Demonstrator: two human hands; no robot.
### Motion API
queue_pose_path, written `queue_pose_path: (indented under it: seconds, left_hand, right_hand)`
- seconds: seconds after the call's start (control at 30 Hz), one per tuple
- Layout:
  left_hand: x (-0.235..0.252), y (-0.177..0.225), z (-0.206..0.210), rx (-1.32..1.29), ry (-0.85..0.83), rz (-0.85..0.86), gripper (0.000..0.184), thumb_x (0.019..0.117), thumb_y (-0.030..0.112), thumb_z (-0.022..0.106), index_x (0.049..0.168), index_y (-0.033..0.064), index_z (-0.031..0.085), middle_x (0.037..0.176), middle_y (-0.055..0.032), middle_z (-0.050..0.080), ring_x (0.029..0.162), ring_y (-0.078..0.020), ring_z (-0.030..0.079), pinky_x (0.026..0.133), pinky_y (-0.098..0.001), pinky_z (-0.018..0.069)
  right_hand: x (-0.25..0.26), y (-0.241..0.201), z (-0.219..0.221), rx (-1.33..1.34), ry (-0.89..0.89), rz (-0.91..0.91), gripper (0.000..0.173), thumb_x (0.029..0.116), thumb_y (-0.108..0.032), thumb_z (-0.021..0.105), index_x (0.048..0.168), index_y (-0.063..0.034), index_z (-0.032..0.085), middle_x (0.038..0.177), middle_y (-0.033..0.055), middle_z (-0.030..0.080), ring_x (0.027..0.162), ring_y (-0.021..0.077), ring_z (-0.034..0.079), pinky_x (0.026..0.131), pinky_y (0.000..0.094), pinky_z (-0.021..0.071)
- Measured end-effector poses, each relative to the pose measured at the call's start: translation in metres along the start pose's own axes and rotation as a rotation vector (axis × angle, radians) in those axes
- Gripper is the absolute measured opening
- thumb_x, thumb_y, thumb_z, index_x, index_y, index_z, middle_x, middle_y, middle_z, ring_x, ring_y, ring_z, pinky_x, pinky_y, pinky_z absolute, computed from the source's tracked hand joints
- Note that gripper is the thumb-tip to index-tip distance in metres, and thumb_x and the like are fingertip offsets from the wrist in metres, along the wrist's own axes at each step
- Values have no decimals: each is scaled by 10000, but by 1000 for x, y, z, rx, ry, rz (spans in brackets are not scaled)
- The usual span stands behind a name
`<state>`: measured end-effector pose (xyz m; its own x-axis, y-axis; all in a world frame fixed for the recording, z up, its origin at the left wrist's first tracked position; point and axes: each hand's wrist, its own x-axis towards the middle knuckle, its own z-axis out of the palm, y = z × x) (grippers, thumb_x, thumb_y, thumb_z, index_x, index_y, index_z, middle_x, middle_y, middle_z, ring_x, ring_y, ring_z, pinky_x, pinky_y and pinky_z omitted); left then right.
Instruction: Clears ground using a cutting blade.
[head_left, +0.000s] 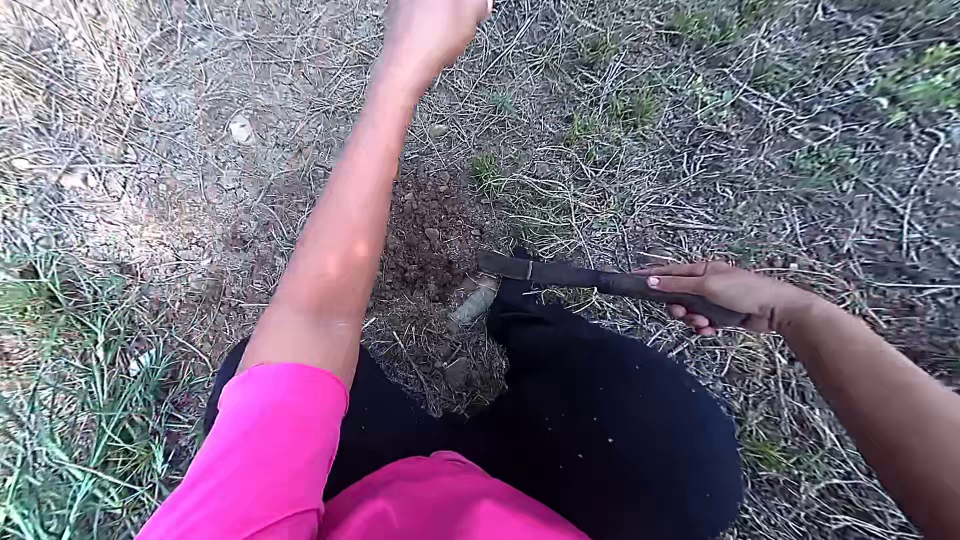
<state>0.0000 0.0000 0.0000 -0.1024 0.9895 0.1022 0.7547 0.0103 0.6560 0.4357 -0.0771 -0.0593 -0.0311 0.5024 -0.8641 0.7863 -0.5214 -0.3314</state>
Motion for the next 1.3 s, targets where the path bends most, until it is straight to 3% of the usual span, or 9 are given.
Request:
queue_pose_path:
  seconds: [0.07, 0.13, 0.23, 0.3, 0.4, 0.6, 0.83, 1.1, 1.3]
  left_hand:
    - [-15, -37, 98, 234, -425, -124, 268, 959, 184, 624, 1156, 25, 714, 1229, -228, 679, 1212, -419, 616, 1001, -662, 453]
    - [-67, -77, 178, 293, -671, -293, 319, 959, 194, 668, 1199, -16, 682, 1301, -289, 628, 1262, -483, 570, 1011, -721, 424]
    - [-146, -126, 259, 286, -617, -304, 468, 997, 378, 643, 1204, -39, 688, 1301, -309, 635, 1289, -501, 552, 1074, -699, 386]
    - [-145, -135, 286, 302, -676, -277, 546, 1022, 428, 601, 1317, -29, 637, 1438, -283, 553, 1410, -466, 449, 1162, -639, 323]
    - [-141, -139, 300, 303, -621, -191, 471, 995, 292, 663, 1275, -86, 645, 1408, -340, 547, 1384, -510, 454, 1147, -660, 324]
    - [-120, -114, 304, 546, -771, -183, 369, 987, 220, 649, 1226, -61, 663, 1336, -289, 623, 1333, -455, 534, 1133, -617, 367]
    - [-113, -120, 308, 637, -812, -204, 423, 945, 293, 687, 1255, 7, 664, 1325, -225, 654, 1335, -415, 547, 1111, -631, 379]
    - [-106, -132, 309, 507, -763, -325, 555, 1005, 468, 590, 1242, -27, 671, 1328, -276, 637, 1346, -441, 532, 1122, -635, 363]
    - [-101, -116, 311, 634, -885, -289, 467, 991, 351, 620, 1267, -23, 658, 1352, -252, 634, 1329, -429, 553, 1106, -657, 371]
  right_hand:
    - [7, 3, -8, 3, -40, -8, 398, 1114, -266, 440, 1491, -178, 531, 639, 41, 513, 437, 125, 496, 396, 278, 463]
    - [17, 9, -7, 37, -101, 0, 404, 1111, -262, 450, 1502, -177, 511, 672, 49, 531, 459, 129, 508, 422, 276, 474]
    - [16, 14, 9, 106, -89, -24, 410, 1085, -296, 535, 1455, -118, 538, 702, 50, 570, 487, 114, 526, 467, 264, 487]
    - [19, 12, 4, 73, -90, -22, 431, 1080, -377, 526, 1439, -138, 538, 729, 20, 556, 511, 92, 491, 497, 266, 462]
    - [16, 6, 0, 61, -53, 23, 410, 1070, -409, 531, 1374, -140, 589, 735, 17, 558, 519, 92, 474, 510, 282, 449]
    - [13, 11, -2, 40, -76, -9, 389, 1082, -391, 514, 1336, -106, 590, 756, 23, 559, 537, 95, 484, 529, 283, 454]
    - [15, 10, 0, 67, -94, 11, 367, 1073, -391, 540, 1297, -107, 600, 724, 19, 542, 506, 87, 471, 495, 266, 443]
    - [11, 7, 1, 76, -110, 7, 376, 1083, -373, 527, 1337, -101, 574, 737, 20, 541, 519, 87, 472, 504, 267, 441]
    - [13, 7, 0, 51, -118, 18, 396, 1082, -394, 523, 1367, -125, 577, 752, 26, 556, 512, 92, 475, 500, 270, 447]
